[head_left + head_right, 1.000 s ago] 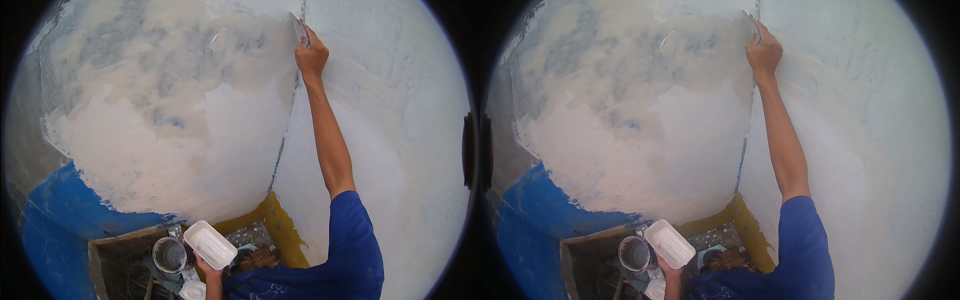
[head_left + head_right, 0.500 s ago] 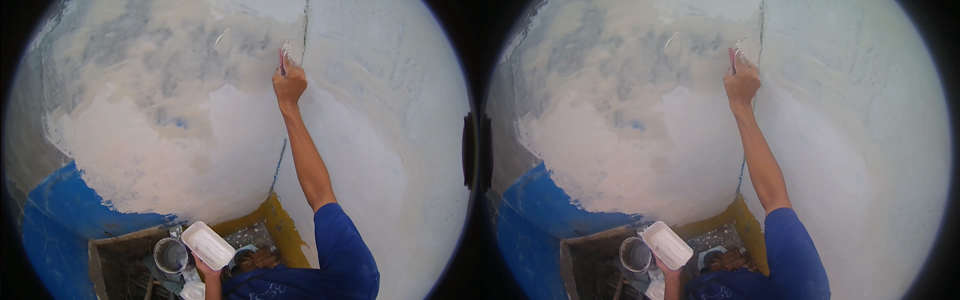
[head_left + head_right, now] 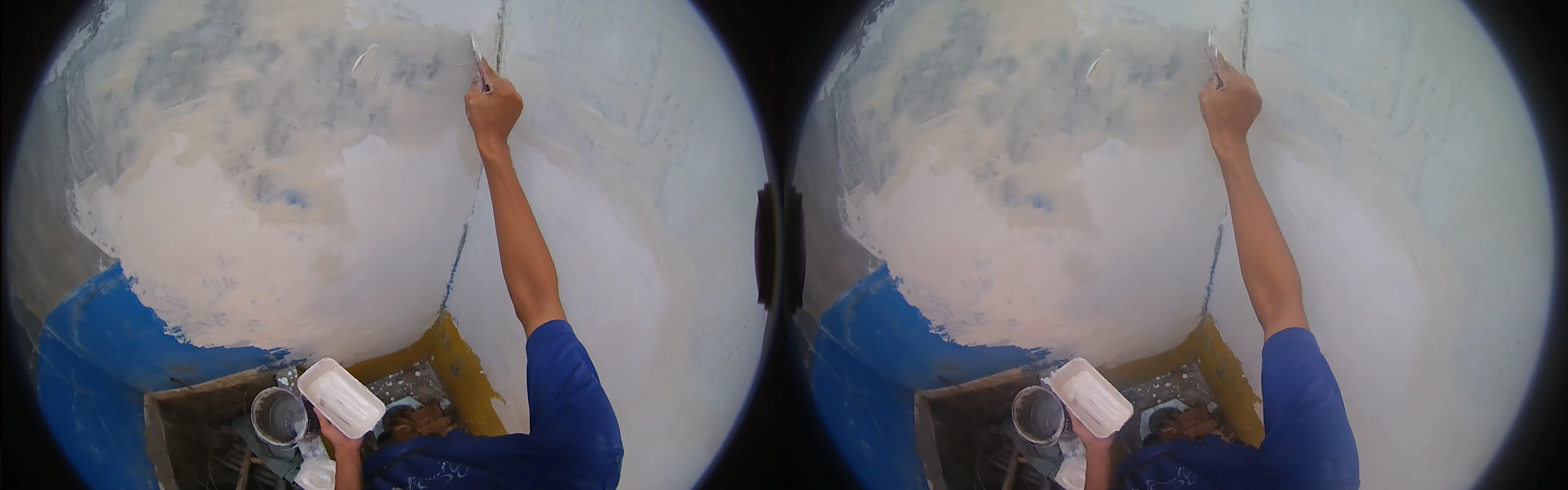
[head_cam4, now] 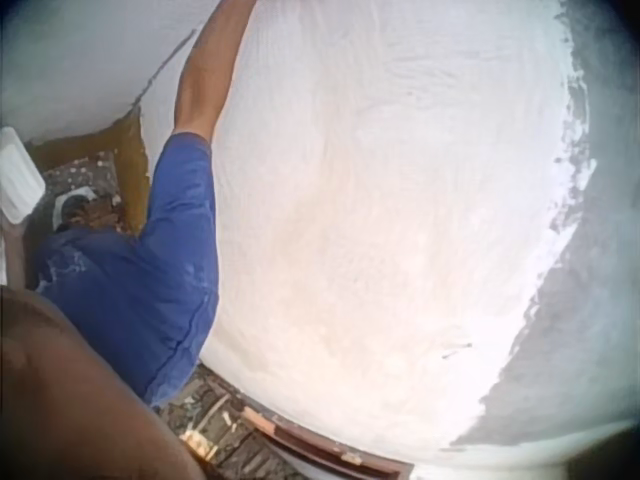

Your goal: The person applies plaster to a wall using a spatula, scooping more material from a white container as needed.

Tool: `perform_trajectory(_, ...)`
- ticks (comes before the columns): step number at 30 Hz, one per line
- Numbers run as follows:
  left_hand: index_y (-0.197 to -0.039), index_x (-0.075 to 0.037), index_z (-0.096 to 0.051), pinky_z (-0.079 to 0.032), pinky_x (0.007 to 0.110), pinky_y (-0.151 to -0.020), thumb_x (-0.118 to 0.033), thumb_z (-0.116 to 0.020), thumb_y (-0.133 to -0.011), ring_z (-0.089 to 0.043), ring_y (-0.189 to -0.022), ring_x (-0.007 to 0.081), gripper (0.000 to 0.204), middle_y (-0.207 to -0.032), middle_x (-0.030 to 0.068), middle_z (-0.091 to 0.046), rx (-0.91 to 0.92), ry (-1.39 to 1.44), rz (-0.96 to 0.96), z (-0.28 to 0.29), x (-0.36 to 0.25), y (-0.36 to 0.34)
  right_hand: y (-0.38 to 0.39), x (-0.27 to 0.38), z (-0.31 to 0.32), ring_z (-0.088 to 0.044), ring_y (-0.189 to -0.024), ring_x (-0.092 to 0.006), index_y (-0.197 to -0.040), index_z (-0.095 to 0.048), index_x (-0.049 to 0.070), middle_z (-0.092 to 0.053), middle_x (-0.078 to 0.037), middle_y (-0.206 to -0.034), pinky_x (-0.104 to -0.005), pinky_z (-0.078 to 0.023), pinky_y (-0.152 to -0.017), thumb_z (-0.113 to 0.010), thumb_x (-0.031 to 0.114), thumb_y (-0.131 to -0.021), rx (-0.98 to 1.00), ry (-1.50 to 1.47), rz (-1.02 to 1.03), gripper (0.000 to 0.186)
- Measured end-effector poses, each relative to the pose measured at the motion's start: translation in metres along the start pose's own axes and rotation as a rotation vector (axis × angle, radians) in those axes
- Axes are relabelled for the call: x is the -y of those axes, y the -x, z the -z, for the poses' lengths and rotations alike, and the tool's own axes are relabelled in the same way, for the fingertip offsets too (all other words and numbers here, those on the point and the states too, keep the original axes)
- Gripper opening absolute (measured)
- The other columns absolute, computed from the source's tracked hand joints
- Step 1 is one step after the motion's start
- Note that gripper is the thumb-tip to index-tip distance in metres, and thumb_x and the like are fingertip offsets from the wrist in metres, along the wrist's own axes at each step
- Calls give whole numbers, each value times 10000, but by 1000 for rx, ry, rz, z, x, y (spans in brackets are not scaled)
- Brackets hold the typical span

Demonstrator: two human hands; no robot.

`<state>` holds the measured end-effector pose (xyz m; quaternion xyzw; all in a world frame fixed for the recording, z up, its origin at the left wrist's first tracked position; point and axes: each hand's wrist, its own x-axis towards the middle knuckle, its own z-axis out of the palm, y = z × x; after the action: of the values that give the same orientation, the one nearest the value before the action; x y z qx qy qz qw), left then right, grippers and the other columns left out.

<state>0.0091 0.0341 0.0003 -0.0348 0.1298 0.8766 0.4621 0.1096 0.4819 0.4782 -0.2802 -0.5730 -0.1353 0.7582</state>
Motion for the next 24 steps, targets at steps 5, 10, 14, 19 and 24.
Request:
perform_trajectory(5,-1511,-157,-397,-396,569,-1113,-614,-441,-983,-512,-1318,354,699,-1489,92,-493,0,-48,-7,4,-1,0,51,42,40,-605,-601,-266,-1113,-751,41,-677,-155,-741,-364,-486,-619,-668,8,-788,181,-269,-359,337)
perform_trajectory(10,-1508,-157,-399,-397,569,-1112,-609,-439,-986,-513,-1316,353,692,-1491,85,-491,20,-15,17,9,0,-4,75,2,15,-629,-786,-227,-1161,-737,83,-715,-92,-875,-374,-522,-653,-704,21,-733,-50,102,11,433)
perform_trajectory(14,-1505,-156,-404,-404,567,-1107,-608,-436,-988,-518,-1312,350,688,-1486,85,-496,26,-54,-27,-5,1,-3,124,38,6,-646,-889,-279,-1195,-711,96,-731,-48,-1056,-369,-571,-752,-712,4,-669,120,-88,101,534)
perform_trajectory(19,-1503,-151,-407,-416,568,-1099,-612,-435,-986,-523,-1309,348,692,-1477,87,-506,7,-95,-21,-3,-5,0,90,34,33,-620,-739,-273,-1084,-761,70,-727,-103,-871,-361,-504,-683,-679,-22,-764,-9,-285,-167,343)
perform_trajectory(24,-1484,-150,-428,-446,573,-1066,-588,-432,-996,-555,-1268,348,656,-1443,87,-533,-7,-18,13,-10,-1,-1,32,-3,15,-646,-747,-276,-1081,-761,62,-710,-145,-821,-375,-517,-693,-664,-11,-763,39,66,-121,340)
